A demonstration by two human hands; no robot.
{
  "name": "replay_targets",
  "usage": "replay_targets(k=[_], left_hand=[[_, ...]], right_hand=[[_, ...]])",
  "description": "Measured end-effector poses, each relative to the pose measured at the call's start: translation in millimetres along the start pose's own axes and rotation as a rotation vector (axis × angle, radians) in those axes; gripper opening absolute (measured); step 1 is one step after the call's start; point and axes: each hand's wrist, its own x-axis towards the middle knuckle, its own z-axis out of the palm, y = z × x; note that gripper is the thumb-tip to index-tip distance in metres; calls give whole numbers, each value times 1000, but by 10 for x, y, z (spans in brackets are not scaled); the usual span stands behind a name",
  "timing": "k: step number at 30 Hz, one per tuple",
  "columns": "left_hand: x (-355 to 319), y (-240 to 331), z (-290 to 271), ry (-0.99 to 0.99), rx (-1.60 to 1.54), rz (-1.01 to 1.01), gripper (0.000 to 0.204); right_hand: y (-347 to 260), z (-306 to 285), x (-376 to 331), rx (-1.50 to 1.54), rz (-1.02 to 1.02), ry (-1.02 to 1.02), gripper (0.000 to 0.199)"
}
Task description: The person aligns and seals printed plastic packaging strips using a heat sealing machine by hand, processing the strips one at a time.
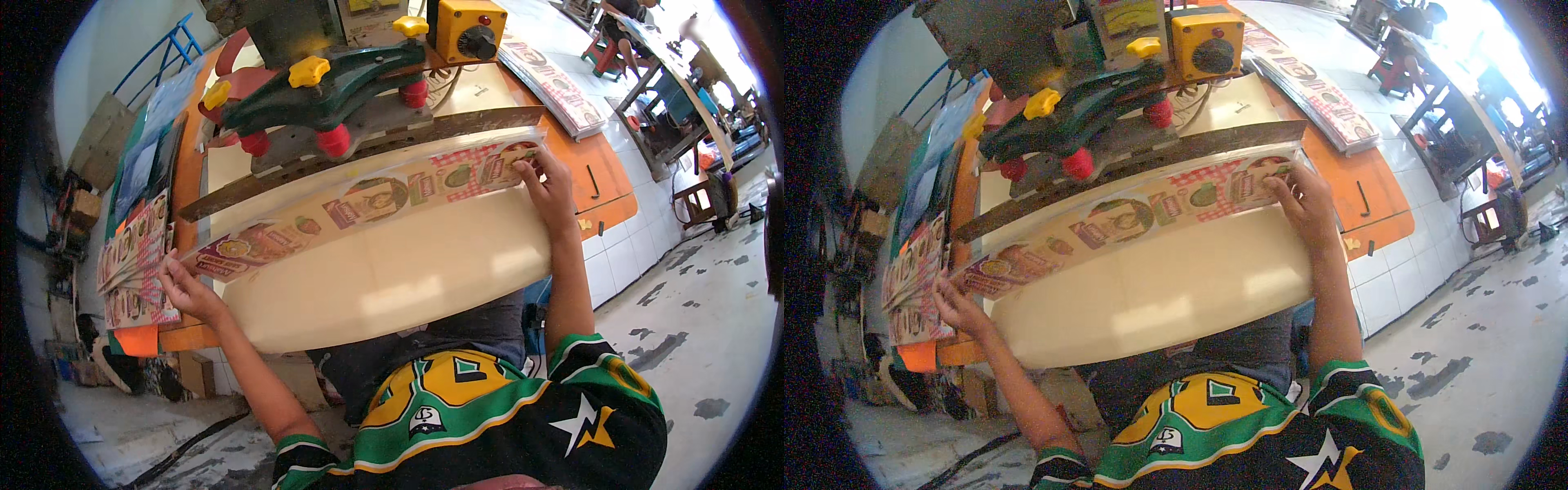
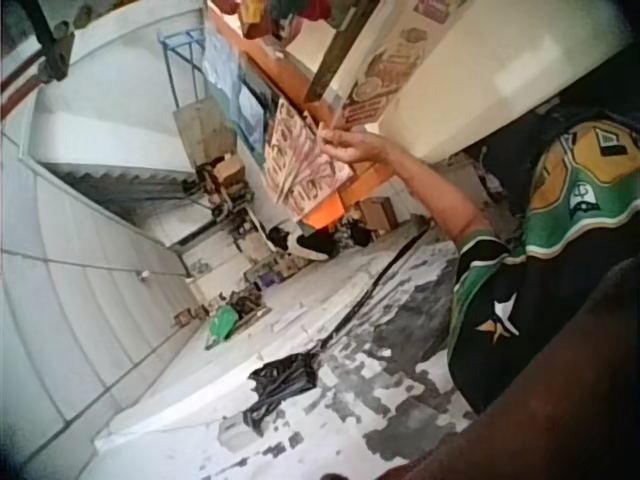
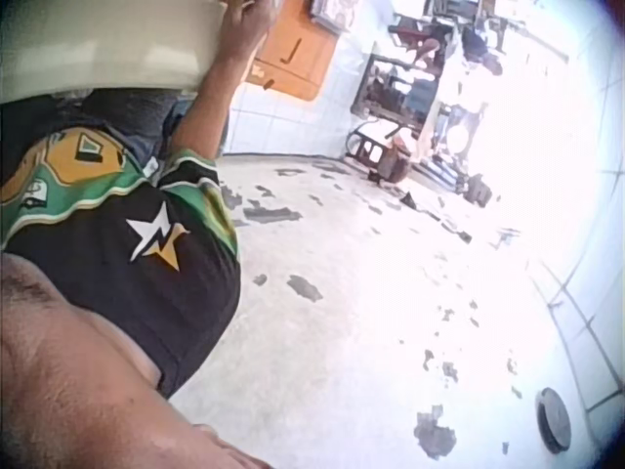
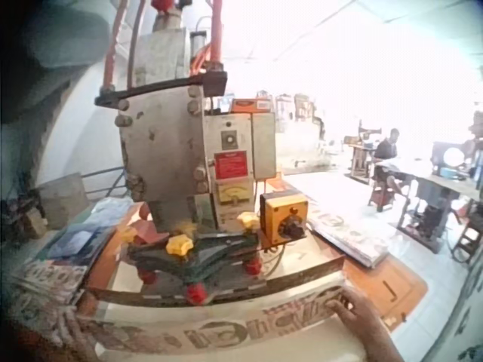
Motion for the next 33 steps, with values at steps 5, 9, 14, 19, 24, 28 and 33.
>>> replay_targets(k=[5,9,14,19,24,28,33], left_hand=[[13,16,-4,-5,26,66,33],[-21,133,45,-29,-30,14,35],[9,38,-48,-11,-22,15,35],[-26,97,62,-1,-57,41,33],[-43,132,15,56,-63,27,31],[-42,181,37,65,-42,67,30],[-41,157,38,62,-95,35,30]], right_hand=[[-5,-10,1,-13,13,-8,23],[6,-28,2,-20,50,-27,24],[20,14,-7,-34,44,-44,27],[-94,-48,-11,5,88,-63,27],[-89,41,1,-2,-11,6,28],[37,14,-9,-18,10,-35,28],[28,11,3,-38,1,-41,28]])
